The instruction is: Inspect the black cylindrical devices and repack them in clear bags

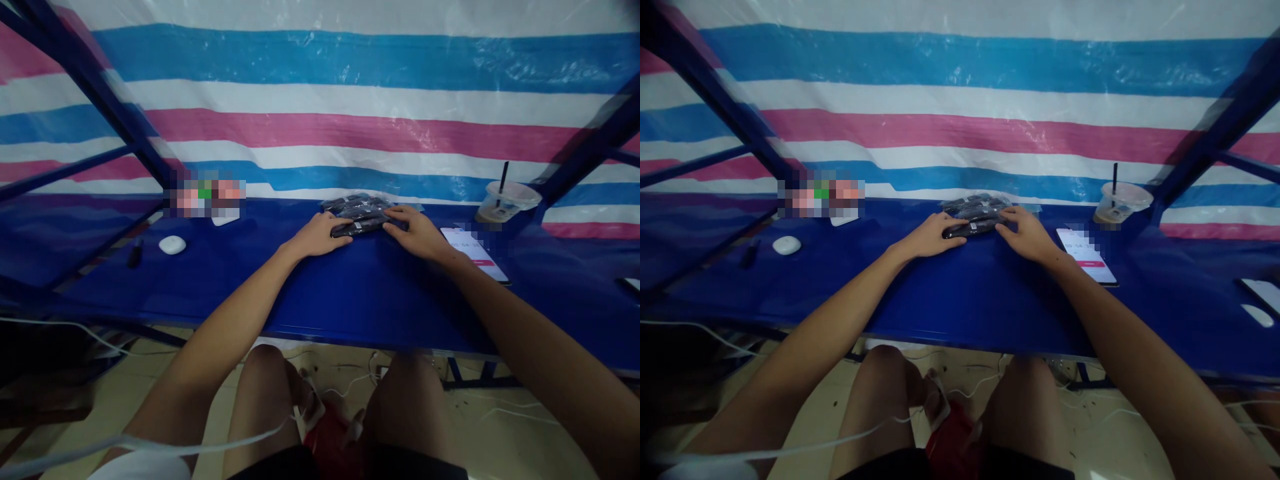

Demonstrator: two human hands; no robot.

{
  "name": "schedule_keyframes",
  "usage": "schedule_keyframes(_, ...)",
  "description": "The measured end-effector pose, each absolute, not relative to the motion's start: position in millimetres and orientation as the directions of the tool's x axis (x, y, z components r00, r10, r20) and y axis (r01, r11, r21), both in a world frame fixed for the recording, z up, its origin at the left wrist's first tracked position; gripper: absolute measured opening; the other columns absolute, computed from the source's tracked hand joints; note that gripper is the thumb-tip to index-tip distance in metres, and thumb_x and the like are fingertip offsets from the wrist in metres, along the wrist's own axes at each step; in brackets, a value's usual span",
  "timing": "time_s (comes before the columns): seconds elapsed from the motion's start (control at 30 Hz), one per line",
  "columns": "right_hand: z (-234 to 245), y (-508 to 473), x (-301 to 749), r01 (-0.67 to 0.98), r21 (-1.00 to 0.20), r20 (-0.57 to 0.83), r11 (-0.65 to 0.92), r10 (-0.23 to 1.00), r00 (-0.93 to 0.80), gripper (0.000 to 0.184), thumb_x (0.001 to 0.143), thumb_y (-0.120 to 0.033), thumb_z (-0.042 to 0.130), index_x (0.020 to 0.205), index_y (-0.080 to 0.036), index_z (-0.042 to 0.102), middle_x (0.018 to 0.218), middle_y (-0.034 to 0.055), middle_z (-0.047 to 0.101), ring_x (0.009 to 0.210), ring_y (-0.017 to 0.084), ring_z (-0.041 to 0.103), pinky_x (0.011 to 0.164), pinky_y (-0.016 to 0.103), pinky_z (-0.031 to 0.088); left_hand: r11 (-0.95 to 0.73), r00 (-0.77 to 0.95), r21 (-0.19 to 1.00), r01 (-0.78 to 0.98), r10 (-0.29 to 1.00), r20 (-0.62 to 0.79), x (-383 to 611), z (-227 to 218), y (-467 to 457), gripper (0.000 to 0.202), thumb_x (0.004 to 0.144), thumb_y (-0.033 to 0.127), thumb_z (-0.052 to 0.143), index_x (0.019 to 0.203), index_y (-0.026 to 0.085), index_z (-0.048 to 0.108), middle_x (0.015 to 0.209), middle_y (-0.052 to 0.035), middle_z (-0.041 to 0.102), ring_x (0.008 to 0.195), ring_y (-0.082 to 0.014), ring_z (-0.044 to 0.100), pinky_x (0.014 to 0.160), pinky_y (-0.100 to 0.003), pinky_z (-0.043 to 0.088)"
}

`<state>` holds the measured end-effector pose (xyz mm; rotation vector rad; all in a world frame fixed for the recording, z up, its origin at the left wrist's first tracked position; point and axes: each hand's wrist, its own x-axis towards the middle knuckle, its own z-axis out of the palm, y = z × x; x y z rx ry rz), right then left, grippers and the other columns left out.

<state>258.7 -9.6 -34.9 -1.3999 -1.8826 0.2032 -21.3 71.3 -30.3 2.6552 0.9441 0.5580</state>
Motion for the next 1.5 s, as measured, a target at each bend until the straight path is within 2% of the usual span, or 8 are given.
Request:
schedule_keyframes(0.13, -27.5, -12.9, 251.1, 0.584, -0.734, 0.479, 0.347, 0.874, 0.083, 0.034, 0.091, -0.045, 0.071, 0.115, -0.022, 0.081, 0.128, 0.0125, 0.074, 0.117, 0.035, 0.070, 0.106, 0.055, 0.056, -0.702, 0.656, 0.372, 0.607, 0.707, 0.265, -14.4, -28.5, 63.2, 0.072, 0.085, 0.063, 0.076, 0.144, 0.022, 0.066, 0.112, -0.0154, 0.068, 0.105, -0.0351, 0.062, 0.097, -0.049, 0.048)
schedule_keyframes(0.3, -23.1, -12.1, 249.7, 0.359, -0.905, 0.339, 0.227, 0.895, 0.289, 0.034, 0.080, -0.049, 0.083, 0.095, -0.020, 0.073, 0.085, 0.0092, 0.075, 0.080, 0.028, 0.074, 0.075, 0.045, 0.064, -0.682, 0.663, 0.441, 0.584, 0.714, 0.226, -15.7, -27.4, 65.4, 0.050, 0.083, 0.053, 0.080, 0.118, 0.019, 0.074, 0.106, -0.0117, 0.067, 0.097, -0.0308, 0.064, 0.089, -0.042, 0.050)
schedule_keyframes(0.47, -25.3, -6.1, 258.0, 0.189, -0.965, 0.244, 0.184, 0.895, 0.374, 0.044, 0.072, -0.045, 0.090, 0.091, -0.025, 0.055, 0.084, 0.0064, 0.071, 0.082, 0.028, 0.076, 0.066, 0.040, 0.064, -0.753, 0.698, 0.438, 0.491, 0.641, 0.319, -27.1, -24.0, 69.9, 0.042, 0.080, 0.041, 0.085, 0.113, 0.019, 0.073, 0.111, -0.0097, 0.062, 0.104, -0.0297, 0.062, 0.096, -0.043, 0.049)
schedule_keyframes(0.63, -23.7, -5.8, 262.2, 0.137, -0.975, 0.212, 0.173, 0.902, 0.375, 0.032, 0.074, -0.039, 0.088, 0.089, -0.021, 0.066, 0.082, 0.0064, 0.072, 0.078, 0.024, 0.074, 0.069, 0.038, 0.065, -0.800, 0.712, 0.350, 0.488, 0.597, 0.370, -39.2, -18.8, 73.5, 0.049, 0.085, 0.043, 0.083, 0.127, 0.021, 0.069, 0.116, -0.0108, 0.061, 0.113, -0.0320, 0.058, 0.102, -0.045, 0.046)
schedule_keyframes(0.83, -22.4, -6.3, 263.5, -0.068, -0.973, 0.175, 0.219, 0.900, 0.399, 0.025, 0.073, -0.023, 0.090, 0.087, -0.020, 0.070, 0.079, 0.0023, 0.075, 0.074, 0.015, 0.073, 0.070, 0.025, 0.065, -0.769, 0.648, 0.249, 0.588, 0.633, 0.423, -54.5, -10.1, 77.3, 0.049, 0.090, 0.046, 0.080, 0.134, 0.027, 0.068, 0.119, -0.0091, 0.063, 0.118, -0.0335, 0.055, 0.105, -0.050, 0.044)
schedule_keyframes(1.07, -18.1, -7.9, 267.5, -0.189, -0.970, 0.072, 0.155, 0.919, 0.388, 0.028, 0.074, -0.013, 0.092, 0.088, -0.020, 0.068, 0.085, 0.0045, 0.079, 0.078, 0.015, 0.078, 0.071, 0.021, 0.067, -0.806, 0.616, 0.325, 0.496, 0.590, 0.522, -61.7, -9.5, 86.3, 0.049, 0.092, 0.048, 0.078, 0.136, 0.030, 0.065, 0.119, -0.0079, 0.061, 0.118, -0.0306, 0.054, 0.111, -0.051, 0.043)
schedule_keyframes(1.33, -18.0, -7.3, 269.8, -0.159, -0.981, 0.049, 0.112, 0.934, 0.355, 0.022, 0.078, -0.014, 0.086, 0.090, -0.020, 0.068, 0.089, 0.0057, 0.080, 0.080, 0.016, 0.078, 0.068, 0.022, 0.066, -0.809, 0.592, 0.363, 0.463, 0.587, 0.552, -63.1, -12.3, 90.7, 0.049, 0.093, 0.052, 0.076, 0.135, 0.031, 0.064, 0.124, -0.0081, 0.060, 0.121, -0.0308, 0.054, 0.114, -0.053, 0.043)
schedule_keyframes(1.5, -23.1, -7.7, 269.9, 0.194, -0.947, 0.320, 0.257, 0.825, 0.466, 0.018, 0.087, -0.035, 0.081, 0.093, -0.022, 0.069, 0.086, 0.0040, 0.076, 0.069, 0.017, 0.073, 0.055, 0.026, 0.059, -0.812, 0.584, 0.361, 0.459, 0.582, 0.566, -64.0, -15.3, 93.0, 0.046, 0.094, 0.046, 0.077, 0.135, 0.030, 0.065, 0.122, -0.0086, 0.059, 0.120, -0.0304, 0.055, 0.112, -0.053, 0.044)
